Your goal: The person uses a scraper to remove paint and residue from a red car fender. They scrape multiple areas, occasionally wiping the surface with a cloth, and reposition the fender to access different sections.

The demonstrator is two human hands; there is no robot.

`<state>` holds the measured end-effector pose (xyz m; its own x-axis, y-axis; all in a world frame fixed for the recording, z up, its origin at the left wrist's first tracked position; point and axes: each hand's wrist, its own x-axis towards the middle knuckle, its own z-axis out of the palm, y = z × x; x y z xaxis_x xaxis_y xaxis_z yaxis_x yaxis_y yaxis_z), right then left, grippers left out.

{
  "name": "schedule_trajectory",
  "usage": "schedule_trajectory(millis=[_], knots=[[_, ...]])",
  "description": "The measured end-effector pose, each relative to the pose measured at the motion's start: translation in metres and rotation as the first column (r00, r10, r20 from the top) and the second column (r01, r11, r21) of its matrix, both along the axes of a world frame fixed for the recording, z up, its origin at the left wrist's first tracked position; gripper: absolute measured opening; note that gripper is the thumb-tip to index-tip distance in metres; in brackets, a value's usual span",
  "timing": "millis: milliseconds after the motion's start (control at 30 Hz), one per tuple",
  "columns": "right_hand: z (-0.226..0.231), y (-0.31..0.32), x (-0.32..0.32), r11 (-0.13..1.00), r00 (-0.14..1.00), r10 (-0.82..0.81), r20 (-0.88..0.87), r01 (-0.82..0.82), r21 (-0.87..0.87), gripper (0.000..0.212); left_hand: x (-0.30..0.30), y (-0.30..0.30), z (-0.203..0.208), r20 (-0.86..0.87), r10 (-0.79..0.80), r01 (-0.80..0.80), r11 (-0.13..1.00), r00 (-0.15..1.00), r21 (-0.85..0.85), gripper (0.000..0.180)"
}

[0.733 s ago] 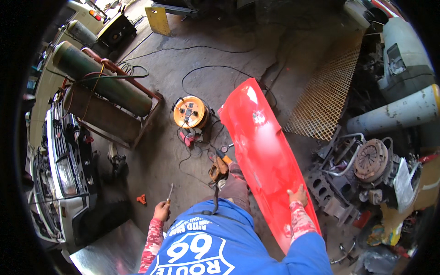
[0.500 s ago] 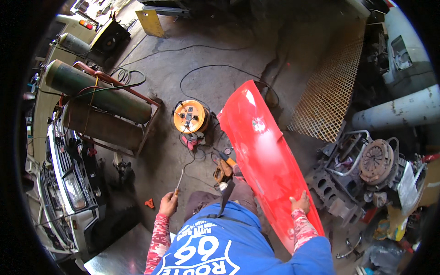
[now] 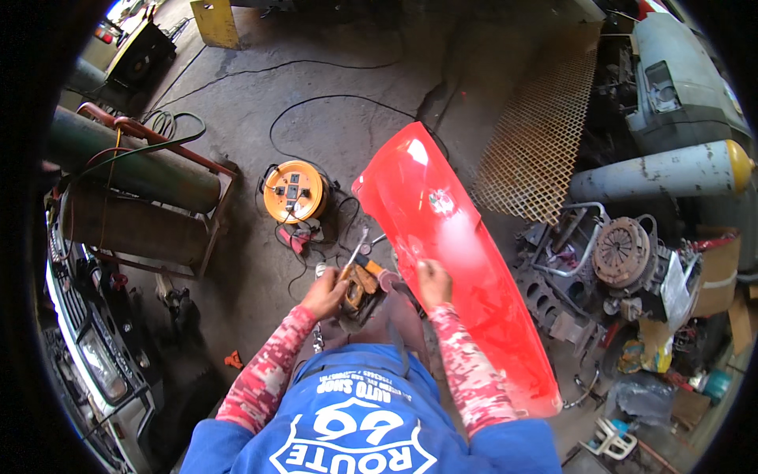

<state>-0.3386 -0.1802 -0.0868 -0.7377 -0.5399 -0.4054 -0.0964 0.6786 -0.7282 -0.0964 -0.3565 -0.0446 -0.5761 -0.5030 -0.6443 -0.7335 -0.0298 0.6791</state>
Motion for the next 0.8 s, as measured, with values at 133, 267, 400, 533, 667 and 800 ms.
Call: schedule_trajectory(millis=[133,267,400,533,667,800], knots=[[-0.020,-0.062,0.019,0.993,0.907,-0.057,0.418,0.095,-0.069,0.038,-0.082,0.007,-0.019,-0.155,-0.059,0.062,0.998,0.986,0.016,0.062],[-0.039,-0.075,-0.025,0.943,0.860,-0.326,0.392,0.323,0.076,0.034,-0.162,0.040,-0.036,-0.260,-0.012,0.007,1.000,0.966,-0.021,0.066],[-0.046,-0.059,-0.079,0.954,0.917,-0.243,0.316,0.168,0.247,0.034,-0.209,0.070,-0.047,-0.113,0.053,-0.054,0.999,0.992,-0.003,0.067],[-0.052,-0.065,-0.100,0.948,0.941,-0.160,0.297,0.062,0.312,0.036,-0.236,0.078,-0.049,-0.056,0.115,-0.121,0.985,0.992,-0.124,0.066],[-0.038,-0.080,-0.111,0.960,0.902,-0.214,0.374,0.124,0.250,0.038,-0.252,0.071,-0.044,0.038,0.101,-0.093,0.981,0.994,-0.168,0.068],[-0.015,-0.091,-0.122,0.952,0.910,-0.163,0.380,0.044,0.301,0.039,-0.251,0.059,-0.040,-0.089,0.466,-0.387,0.813,0.880,0.436,0.062]])
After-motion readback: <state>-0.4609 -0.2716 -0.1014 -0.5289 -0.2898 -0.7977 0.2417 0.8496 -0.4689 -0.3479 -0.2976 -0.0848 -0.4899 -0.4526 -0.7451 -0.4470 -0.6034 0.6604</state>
